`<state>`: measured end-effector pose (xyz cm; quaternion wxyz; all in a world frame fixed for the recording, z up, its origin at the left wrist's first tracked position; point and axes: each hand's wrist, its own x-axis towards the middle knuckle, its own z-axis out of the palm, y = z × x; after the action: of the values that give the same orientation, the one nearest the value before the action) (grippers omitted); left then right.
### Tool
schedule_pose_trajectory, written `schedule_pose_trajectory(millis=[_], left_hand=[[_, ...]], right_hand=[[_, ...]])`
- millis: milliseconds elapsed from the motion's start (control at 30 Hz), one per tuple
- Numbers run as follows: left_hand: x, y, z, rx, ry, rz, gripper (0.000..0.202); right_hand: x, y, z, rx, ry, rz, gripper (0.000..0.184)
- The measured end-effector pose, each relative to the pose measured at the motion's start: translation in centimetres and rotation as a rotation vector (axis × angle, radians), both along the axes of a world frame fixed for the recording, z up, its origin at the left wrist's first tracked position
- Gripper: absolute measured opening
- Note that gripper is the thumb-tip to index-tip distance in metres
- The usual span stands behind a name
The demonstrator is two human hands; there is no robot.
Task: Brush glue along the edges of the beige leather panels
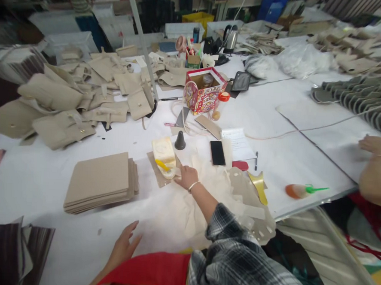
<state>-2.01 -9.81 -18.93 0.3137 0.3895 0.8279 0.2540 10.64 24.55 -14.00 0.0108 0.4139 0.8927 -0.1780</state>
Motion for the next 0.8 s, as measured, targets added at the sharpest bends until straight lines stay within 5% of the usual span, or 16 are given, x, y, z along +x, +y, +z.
schedule_pose_trajectory(millis=[100,167,400,500,600,700,800], left_hand=[[0.8,2.5,-0.1,0.038,0.008,-0.071,0.044],[1.3,4.4,-0.4,0.062,0.056,-0.112,0.043],[4.6,12.7,-1.2,0.001,0.153,-0.246,0.072],[7.3,16.0,-0.9,-0.040,0.067,-0.306,0.084],[9.9,18.4,-0.4,-0.029,-0.023,-0.317,0.063],[12.2,20.0,0.3,0.084,-0.107,-0.423,0.032],[14.4,21.3,0.9,0.146,-0.109,-0.575,0.026]], right_hand=[[2.3,-1.2,-1.9,0.067,-0.167,0.148,0.026],[4.2,-0.3,-2.2,0.078,-0.213,0.209,0.027],[10.3,1.0,0.3,0.029,-0.200,0.373,0.024],[12.1,1.1,2.2,0.052,-0.066,0.181,0.028],[14.0,2.1,3.7,0.105,0.058,-0.034,0.034],[15.8,3.1,3.9,0.096,-0.014,-0.045,0.034],[16.7,3.2,3.6,0.149,-0.126,-0.030,0.038]])
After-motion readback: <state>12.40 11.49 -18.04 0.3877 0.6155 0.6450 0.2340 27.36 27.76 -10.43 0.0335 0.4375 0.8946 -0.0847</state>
